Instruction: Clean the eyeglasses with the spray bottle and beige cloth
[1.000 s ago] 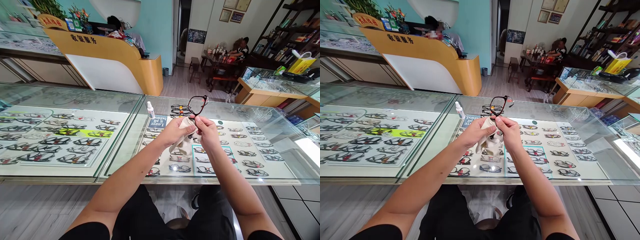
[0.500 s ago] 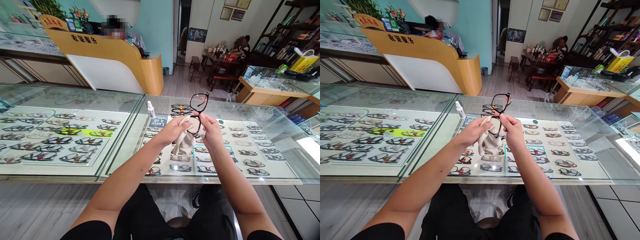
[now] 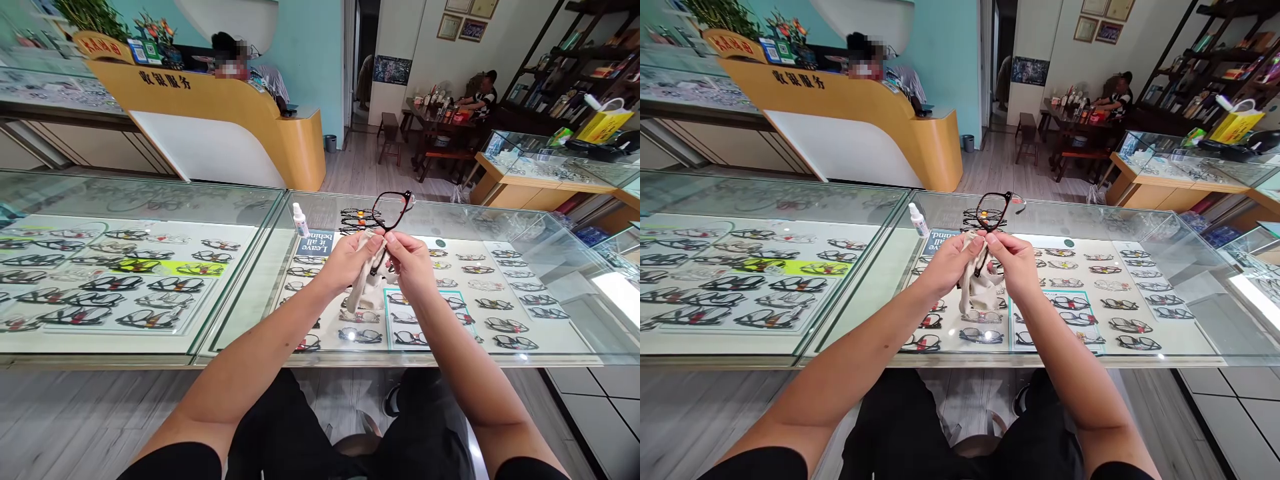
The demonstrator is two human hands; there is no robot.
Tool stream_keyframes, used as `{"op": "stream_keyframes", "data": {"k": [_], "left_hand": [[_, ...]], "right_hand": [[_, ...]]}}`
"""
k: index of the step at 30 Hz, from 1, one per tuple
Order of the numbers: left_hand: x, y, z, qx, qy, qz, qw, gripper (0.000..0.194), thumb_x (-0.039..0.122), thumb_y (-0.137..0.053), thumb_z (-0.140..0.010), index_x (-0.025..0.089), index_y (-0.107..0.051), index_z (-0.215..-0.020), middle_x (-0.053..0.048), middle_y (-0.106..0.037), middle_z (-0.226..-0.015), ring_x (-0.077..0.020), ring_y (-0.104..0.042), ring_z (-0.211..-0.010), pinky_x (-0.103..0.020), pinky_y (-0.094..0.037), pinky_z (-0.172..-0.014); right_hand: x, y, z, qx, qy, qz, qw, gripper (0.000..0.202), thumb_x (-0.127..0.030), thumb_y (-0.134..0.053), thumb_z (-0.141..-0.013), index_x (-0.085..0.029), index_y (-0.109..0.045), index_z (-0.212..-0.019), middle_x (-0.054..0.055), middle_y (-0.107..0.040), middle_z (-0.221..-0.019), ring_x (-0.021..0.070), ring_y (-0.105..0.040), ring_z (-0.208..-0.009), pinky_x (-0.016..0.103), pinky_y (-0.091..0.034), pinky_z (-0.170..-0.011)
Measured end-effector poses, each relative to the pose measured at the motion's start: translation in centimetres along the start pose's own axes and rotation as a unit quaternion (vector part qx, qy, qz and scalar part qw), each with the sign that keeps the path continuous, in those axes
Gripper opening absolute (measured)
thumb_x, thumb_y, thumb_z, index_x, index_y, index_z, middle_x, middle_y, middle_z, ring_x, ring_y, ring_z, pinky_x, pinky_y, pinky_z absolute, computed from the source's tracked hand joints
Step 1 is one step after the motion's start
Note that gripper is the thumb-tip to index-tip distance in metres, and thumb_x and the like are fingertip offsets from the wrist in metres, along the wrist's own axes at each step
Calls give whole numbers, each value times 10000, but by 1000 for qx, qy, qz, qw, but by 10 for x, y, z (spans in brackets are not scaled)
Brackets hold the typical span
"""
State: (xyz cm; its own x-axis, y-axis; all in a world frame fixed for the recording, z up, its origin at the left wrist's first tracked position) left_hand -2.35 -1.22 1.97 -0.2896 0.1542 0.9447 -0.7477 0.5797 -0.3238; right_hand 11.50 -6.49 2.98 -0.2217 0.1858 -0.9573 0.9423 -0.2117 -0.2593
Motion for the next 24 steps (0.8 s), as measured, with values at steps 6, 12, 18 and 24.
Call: {"op": "stream_keyframes", "data": {"k": [6, 12, 18, 24], "left_hand": [[12, 7, 2, -59, -10, -20, 998, 633, 703, -884, -837, 139, -758, -1096, -54, -790, -911, -175, -742, -812, -276, -576, -757], [14, 1, 7, -73, -6, -22, 997, 616, 492, -1047, -696, 145, -747, -1107, -56, -805, -933, -173, -736, -828, -267, -569, -765], [7, 4, 2, -11, 14, -3, 1000, 742, 745, -918, -764, 164, -710, -1176, -28, -766, -814, -167, -709, -650, -292, -572, -644], [25, 20, 3, -90, -3, -84, 992, 546, 615, -922, -835, 145, -751, -1054, -66, -790, -970, -179, -724, -846, -279, -557, -777]], "right_hand": [[-1, 10, -6, 15, -1, -31, 999, 475, -642, -938, -760, -218, -900, -971, -29, -593, -662, 76, -363, -557, 232, -308, -482], [1, 8, -6, 21, 13, -18, 1000, 466, -653, -915, -771, -226, -897, -958, -15, -645, -681, 76, -364, -531, 245, -318, -467], [4, 2, -2, -25, 14, -34, 999, 407, -614, -942, -784, -224, -893, -889, 4, -694, -765, 98, -494, -603, 252, -459, -516], [2, 11, -8, 9, 27, -44, 999, 427, -611, -953, -774, -243, -916, -988, -34, -614, -669, 77, -398, -567, 238, -357, -502]]}}
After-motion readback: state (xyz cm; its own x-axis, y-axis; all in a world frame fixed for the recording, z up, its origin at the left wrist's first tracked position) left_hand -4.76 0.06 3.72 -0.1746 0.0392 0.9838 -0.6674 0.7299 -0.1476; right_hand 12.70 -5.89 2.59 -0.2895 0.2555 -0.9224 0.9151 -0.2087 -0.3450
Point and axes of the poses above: each hand's wrist, its own z-axis away from the middle knuckle, its own y-axis out of the back of the hand, x = y × z, the point moved 1 cm from there along -z, towards the middle knuckle
